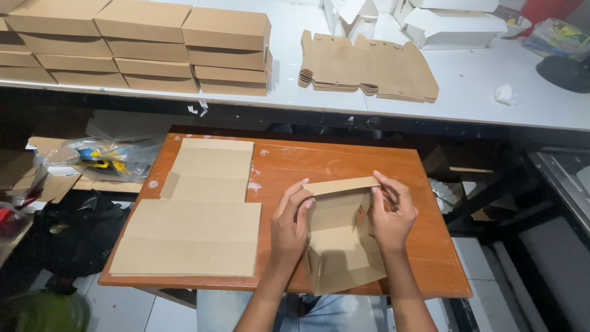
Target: The person folds flat cardboard sheets into small rectangular boxes by hand on a wooden table. They fold the side flaps inward, tuck the ends to form the box shape, and place the finished boxes on a stack on the adjacent counter.
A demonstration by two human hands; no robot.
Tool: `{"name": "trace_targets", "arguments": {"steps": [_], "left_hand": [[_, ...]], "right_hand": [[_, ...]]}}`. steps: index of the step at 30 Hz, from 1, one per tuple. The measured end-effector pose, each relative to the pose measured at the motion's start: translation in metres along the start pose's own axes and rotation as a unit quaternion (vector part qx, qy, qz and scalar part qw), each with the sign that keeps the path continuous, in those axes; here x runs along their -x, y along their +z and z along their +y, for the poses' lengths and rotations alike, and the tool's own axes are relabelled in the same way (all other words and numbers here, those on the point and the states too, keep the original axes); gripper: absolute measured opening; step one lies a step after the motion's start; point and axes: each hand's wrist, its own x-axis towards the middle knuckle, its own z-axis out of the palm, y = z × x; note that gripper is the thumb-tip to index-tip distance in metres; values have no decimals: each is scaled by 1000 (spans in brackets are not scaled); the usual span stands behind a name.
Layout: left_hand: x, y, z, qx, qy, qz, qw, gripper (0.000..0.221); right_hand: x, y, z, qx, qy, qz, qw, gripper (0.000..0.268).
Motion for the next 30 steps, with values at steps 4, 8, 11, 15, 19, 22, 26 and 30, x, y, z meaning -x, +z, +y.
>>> {"name": "trace_targets", "arguments": {"steps": [4,8,11,15,19,22,26,30], "left_hand": [[-4,-3,3,-2,-1,-9,1000,19],[-3,-5,4,-3,-9,-20,1000,26],[-10,-12,15,-17,-14,-42,999,27],[-11,-21,20,-25,-37,-63,997,30],[-18,-29,24,-36,-6,-75,997,32],[-19,-31,22,-63,-26,-69,995,31],[-23,-32,23,-76,-22,-121,989,37],[-26,-45,33,-48,-81,-174,980,37]], "right_hand": [[0,-1,16,-9,33,-11,999,38],[-5,-3,16,31,44,-58,997,30],[0,-6,23,-37,136,-112,984,38],[5,-39,4,-81,202,-213,952,73],[40,-85,-2,-145,303,-280,900,109],[83,-111,0,-199,344,-311,863,115],[104,-107,-27,-46,407,-293,864,105],[107,-94,-6,-112,405,-243,874,87]]}}
